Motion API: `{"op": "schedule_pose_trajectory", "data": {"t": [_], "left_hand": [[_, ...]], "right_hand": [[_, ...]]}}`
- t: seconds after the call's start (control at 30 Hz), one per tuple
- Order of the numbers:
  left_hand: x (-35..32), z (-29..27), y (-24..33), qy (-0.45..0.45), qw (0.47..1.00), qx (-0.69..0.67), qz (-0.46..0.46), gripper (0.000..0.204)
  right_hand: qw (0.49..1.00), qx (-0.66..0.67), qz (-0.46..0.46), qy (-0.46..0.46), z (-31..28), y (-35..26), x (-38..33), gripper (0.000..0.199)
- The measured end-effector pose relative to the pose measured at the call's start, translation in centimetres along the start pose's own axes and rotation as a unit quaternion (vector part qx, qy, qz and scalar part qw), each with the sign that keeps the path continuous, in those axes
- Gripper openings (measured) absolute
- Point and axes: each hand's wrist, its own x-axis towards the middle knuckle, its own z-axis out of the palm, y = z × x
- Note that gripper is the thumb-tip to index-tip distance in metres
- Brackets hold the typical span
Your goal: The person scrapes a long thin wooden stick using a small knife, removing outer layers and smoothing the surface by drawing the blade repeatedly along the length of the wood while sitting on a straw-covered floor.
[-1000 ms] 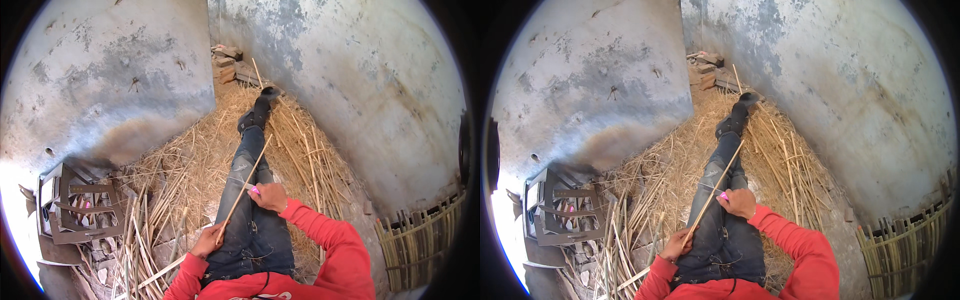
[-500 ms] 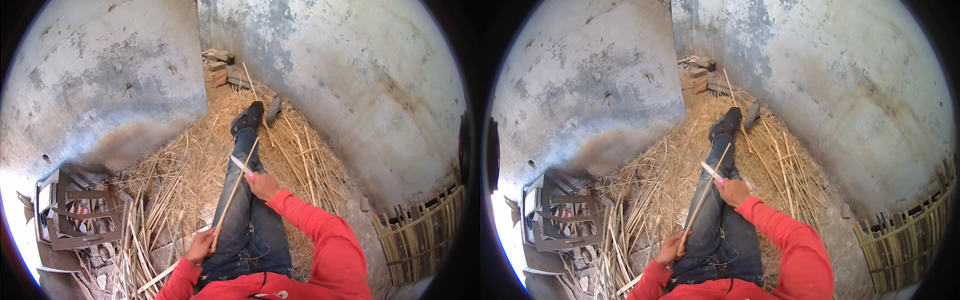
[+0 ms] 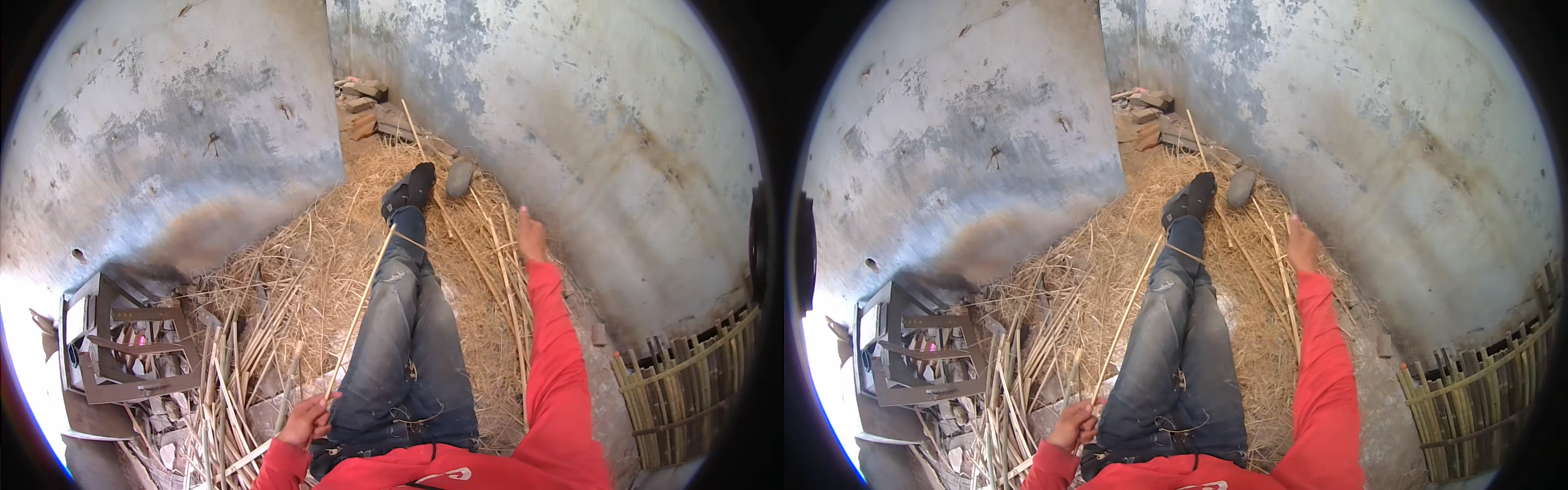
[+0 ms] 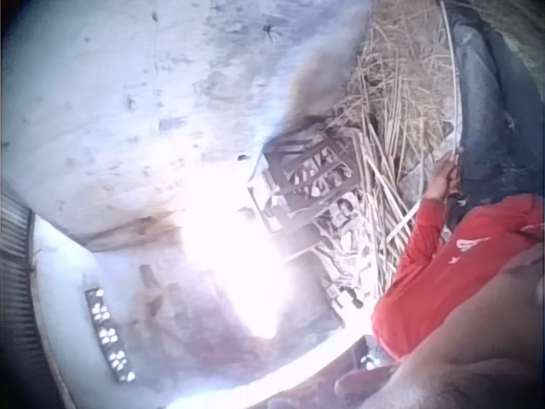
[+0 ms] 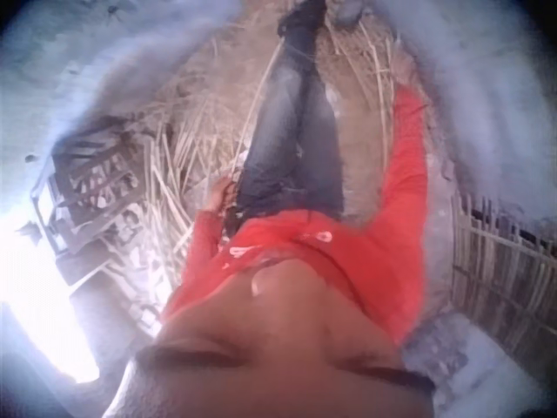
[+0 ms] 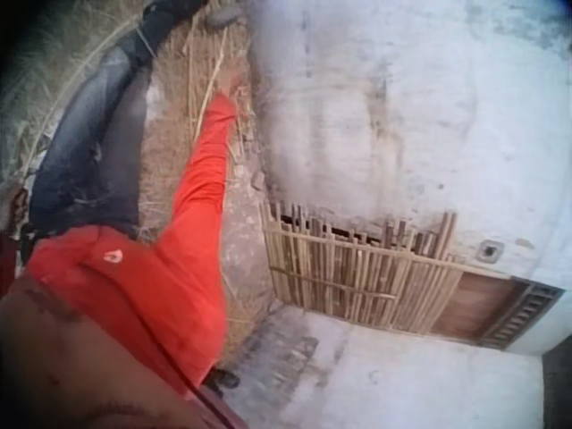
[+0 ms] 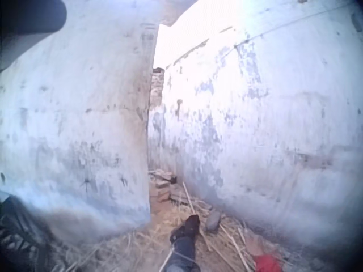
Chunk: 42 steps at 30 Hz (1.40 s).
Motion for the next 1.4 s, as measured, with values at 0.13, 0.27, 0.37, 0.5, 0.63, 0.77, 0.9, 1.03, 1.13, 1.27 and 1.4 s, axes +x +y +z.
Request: {"op": "schedule_pose_trajectory", "data": {"t": [0.13, 0.27, 0.37, 0.5, 0.63, 0.77, 0.9, 1.03, 1.13, 1.27, 1.4], "left_hand": [[0.6, 2.3, 2.2, -0.039, 0.999, 0.023, 0.022, 0.038], [1.2, 3.3, 2.2, -0.069, 0.996, 0.031, 0.037, 0.039], [1.3, 4.1, 1.9, -0.079, 0.995, 0.023, 0.048, 0.041], [1.3, 4.8, 1.5, -0.078, 0.995, -0.004, 0.056, 0.042], [1.7, 5.4, 1.7, -0.084, 0.995, 0.0, 0.048, 0.041], [2.7, 7.7, 3.2, -0.079, 0.996, 0.027, 0.044, 0.04], [4.7, 8.9, 4.6, -0.066, 0.995, 0.058, 0.044, 0.04], [5.0, 8.1, 4.5, -0.061, 0.997, 0.039, 0.036, 0.041], [4.0, 7.7, 4.0, -0.045, 0.997, 0.042, 0.035, 0.04], [4.2, 7.0, 3.1, -0.079, 0.995, 0.046, 0.047, 0.04], [4.1, 6.8, 4.0, -0.042, 0.994, 0.044, 0.09, 0.04]], "right_hand": [[0.969, 0.195, -0.007, -0.154, -0.1, -10.0, -8.4, 0.063], [0.936, 0.219, -0.063, -0.267, -1.9, -16.7, -15.5, 0.053], [0.925, 0.214, -0.117, -0.292, -3.4, -19.3, -17.9, 0.051], [0.919, 0.178, -0.191, -0.294, -4.0, -20.6, -20.5, 0.051], [0.887, 0.076, -0.273, -0.363, -3.6, -20.9, -24.5, 0.052], [0.869, 0.06, -0.34, -0.355, -2.3, -21.3, -27.7, 0.053], [0.888, 0.018, -0.349, -0.299, 0.8, -19.2, -24.3, 0.057], [0.936, -0.014, -0.279, -0.213, 4.6, -16.1, -17.8, 0.06], [0.954, -0.004, -0.235, -0.185, 6.5, -15.5, -14.1, 0.066], [0.993, 0.054, -0.09, -0.06, 7.4, -11.6, -7.5, 0.065], [0.968, 0.177, -0.117, -0.135, 3.1, -15.6, -8.9, 0.062]]}}
